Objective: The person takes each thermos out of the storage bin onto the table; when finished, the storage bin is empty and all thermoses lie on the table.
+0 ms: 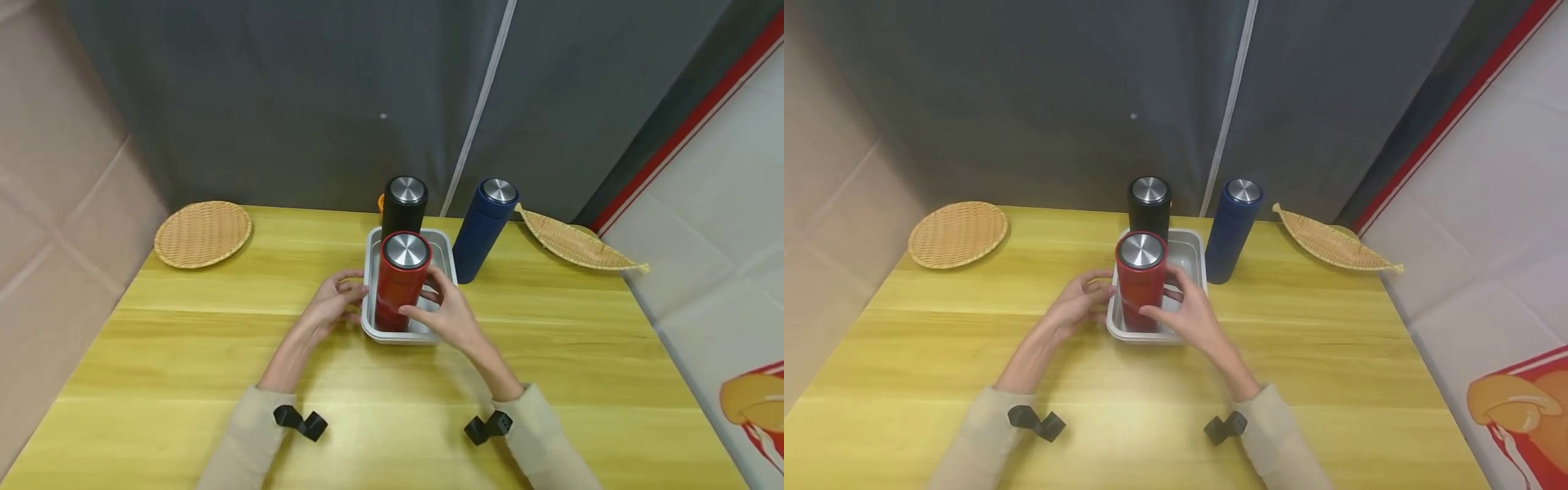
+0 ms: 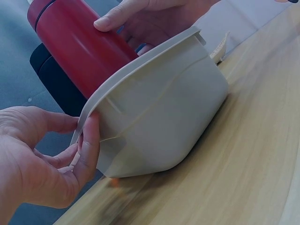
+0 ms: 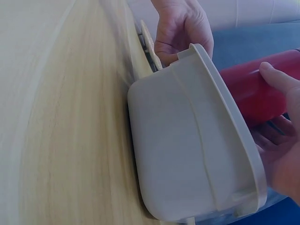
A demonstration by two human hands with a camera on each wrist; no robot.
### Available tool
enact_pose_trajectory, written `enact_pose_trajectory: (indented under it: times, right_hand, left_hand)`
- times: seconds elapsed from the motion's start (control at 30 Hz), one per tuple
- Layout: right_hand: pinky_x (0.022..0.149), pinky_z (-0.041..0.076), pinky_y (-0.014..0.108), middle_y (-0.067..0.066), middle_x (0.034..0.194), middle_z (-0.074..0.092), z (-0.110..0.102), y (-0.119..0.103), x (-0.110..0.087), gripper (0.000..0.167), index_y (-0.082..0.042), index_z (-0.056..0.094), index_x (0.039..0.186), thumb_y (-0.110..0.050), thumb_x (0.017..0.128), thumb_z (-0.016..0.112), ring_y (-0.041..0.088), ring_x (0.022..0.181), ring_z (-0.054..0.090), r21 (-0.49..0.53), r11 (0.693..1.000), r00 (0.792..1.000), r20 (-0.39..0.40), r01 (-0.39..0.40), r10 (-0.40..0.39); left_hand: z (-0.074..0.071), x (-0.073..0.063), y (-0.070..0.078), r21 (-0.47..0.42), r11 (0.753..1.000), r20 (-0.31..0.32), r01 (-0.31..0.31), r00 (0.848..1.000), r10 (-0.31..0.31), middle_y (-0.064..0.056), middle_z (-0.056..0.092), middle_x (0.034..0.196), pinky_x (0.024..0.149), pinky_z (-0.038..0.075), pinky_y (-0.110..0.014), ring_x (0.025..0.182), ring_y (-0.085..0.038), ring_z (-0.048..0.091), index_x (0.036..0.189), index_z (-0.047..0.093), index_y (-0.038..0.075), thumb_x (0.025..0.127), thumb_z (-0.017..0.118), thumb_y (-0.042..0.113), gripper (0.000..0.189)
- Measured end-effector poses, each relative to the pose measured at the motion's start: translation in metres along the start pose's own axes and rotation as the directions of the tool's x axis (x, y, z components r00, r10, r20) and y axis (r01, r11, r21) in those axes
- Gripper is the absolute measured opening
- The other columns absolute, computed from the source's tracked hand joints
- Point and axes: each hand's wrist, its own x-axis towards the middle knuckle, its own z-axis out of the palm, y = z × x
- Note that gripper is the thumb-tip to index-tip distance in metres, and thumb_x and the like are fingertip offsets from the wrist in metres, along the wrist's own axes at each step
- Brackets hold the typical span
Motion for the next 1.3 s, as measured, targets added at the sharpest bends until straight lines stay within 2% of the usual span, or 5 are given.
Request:
enact_pose_trajectory:
  times: [0.3,0.53,0.77,0.93,1.3]
  right_hand:
    - [0.096,0.05,0.037,0.021,0.129,0.054,0.007,-0.027,-0.006,0.066,0.006,0.045,0.134,0.005,0.077,0.078,0.033,0.117,0.054,-0.038,0.999,0.998,-0.044,-0.037,0.035]
    - [0.094,0.05,0.032,0.018,0.129,0.056,0.0,-0.005,-0.005,0.071,0.0,0.046,0.136,0.0,0.075,0.082,0.03,0.117,0.056,-0.038,0.999,0.997,-0.073,-0.029,0.026]
    - [0.094,0.051,0.036,0.014,0.125,0.058,-0.008,-0.007,-0.008,0.068,-0.001,0.049,0.133,-0.004,0.074,0.084,0.027,0.114,0.057,-0.052,0.999,0.995,-0.102,-0.004,-0.001]
    - [0.095,0.05,0.042,0.016,0.125,0.058,-0.012,-0.009,-0.007,0.066,-0.001,0.05,0.132,-0.003,0.075,0.083,0.028,0.113,0.057,-0.042,0.999,0.993,-0.119,0.003,-0.008]
    - [0.09,0.053,0.034,0.011,0.123,0.059,-0.022,-0.02,-0.003,0.063,-0.003,0.052,0.13,-0.005,0.076,0.083,0.022,0.109,0.059,-0.082,0.997,0.983,-0.182,0.001,-0.017]
  left_hand:
    - [-0.001,0.001,-0.003,0.001,1.0,-0.027,0.019,0.999,-0.018,-0.008,0.062,0.098,0.055,0.055,-0.028,0.073,-0.019,0.059,0.134,0.043,0.003,0.095,0.058,0.004,0.042]
    - [-0.001,0.004,-0.001,0.002,1.0,-0.026,0.015,1.0,-0.015,-0.009,0.062,0.1,0.054,0.055,-0.027,0.074,-0.019,0.059,0.135,0.044,0.004,0.095,0.058,0.003,0.043]
    - [0.0,0.004,-0.001,-0.005,1.0,-0.017,0.018,1.0,-0.018,-0.012,0.062,0.103,0.053,0.055,-0.026,0.073,-0.018,0.059,0.135,0.043,0.003,0.094,0.059,0.003,0.044]
    - [0.0,0.003,-0.002,0.001,1.0,-0.025,0.03,0.999,-0.03,-0.021,0.059,0.113,0.053,0.055,-0.025,0.073,-0.018,0.059,0.136,0.042,0.003,0.095,0.058,0.003,0.044]
    - [0.0,0.002,0.0,-0.006,0.999,-0.02,0.032,0.999,-0.032,-0.029,0.053,0.126,0.051,0.055,-0.023,0.075,-0.018,0.06,0.137,0.042,0.004,0.095,0.058,0.003,0.045]
